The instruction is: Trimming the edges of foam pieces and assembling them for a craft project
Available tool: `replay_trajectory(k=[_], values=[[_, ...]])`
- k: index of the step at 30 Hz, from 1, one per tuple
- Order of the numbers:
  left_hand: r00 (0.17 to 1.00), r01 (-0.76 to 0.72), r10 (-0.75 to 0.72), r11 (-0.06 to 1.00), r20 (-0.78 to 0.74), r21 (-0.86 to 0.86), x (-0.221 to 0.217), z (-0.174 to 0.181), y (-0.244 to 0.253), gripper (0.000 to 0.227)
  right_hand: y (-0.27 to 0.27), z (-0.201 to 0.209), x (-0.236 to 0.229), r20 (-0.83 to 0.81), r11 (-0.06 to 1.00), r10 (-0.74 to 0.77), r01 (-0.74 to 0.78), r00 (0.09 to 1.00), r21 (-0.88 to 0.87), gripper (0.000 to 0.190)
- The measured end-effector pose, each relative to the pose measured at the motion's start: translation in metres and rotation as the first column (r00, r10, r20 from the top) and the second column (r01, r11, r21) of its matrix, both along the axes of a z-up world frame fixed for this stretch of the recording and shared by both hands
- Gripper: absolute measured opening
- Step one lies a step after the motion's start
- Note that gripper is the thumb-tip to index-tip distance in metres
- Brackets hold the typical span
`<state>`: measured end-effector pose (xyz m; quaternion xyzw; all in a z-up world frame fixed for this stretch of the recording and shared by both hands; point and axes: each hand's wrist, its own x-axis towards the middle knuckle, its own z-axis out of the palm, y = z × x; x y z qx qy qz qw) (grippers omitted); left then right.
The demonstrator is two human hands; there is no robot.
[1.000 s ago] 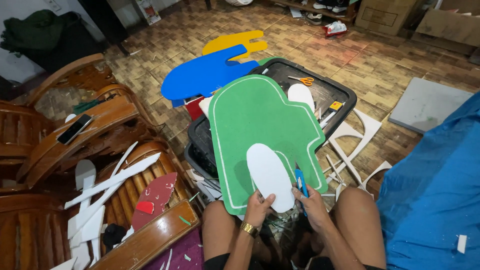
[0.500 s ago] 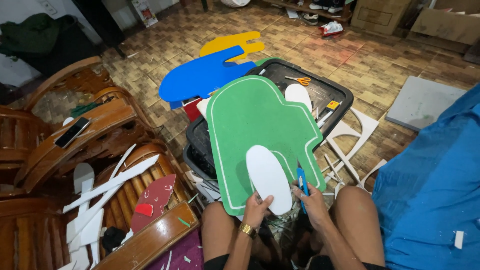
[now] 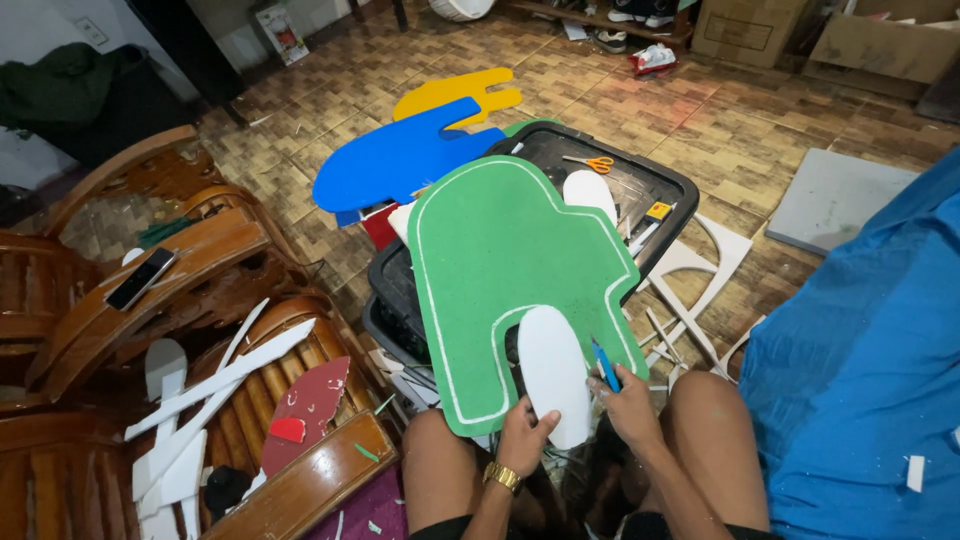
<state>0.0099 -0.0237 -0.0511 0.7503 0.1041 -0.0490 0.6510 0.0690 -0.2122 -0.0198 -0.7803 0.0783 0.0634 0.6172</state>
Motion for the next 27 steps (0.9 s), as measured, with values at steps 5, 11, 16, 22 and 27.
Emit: replay_trajectory(k=[5,11,16,22,27], values=[[0.999,-0.025,0.027,0.999,0.031,-0.036,0.001,0.009,-0.003,0.039,0.001,-0.009,0.001,0.059,0.999,0.036,-0.037,0.998,0.016,0.027],[0.996,-0.083,0.079,0.994,-0.047,-0.078,0.002,0.014,0.001,0.040,0.004,-0.003,0.000,0.074,0.994,-0.012,0.004,0.997,0.109,0.020],[0.992,-0.105,0.096,0.987,-0.083,-0.121,0.002,0.013,0.002,0.041,0.006,0.003,-0.004,-0.008,0.952,-0.033,0.034,0.999,0.304,0.018],[0.992,-0.113,0.103,0.981,-0.067,-0.159,0.003,0.008,0.004,0.036,0.013,0.004,-0.006,-0.018,0.967,0.009,-0.004,1.000,0.254,0.029],[0.990,-0.138,0.127,0.956,-0.056,-0.260,0.004,0.006,0.004,0.038,0.019,0.015,-0.008,-0.159,0.973,0.039,-0.001,0.987,0.232,0.042]])
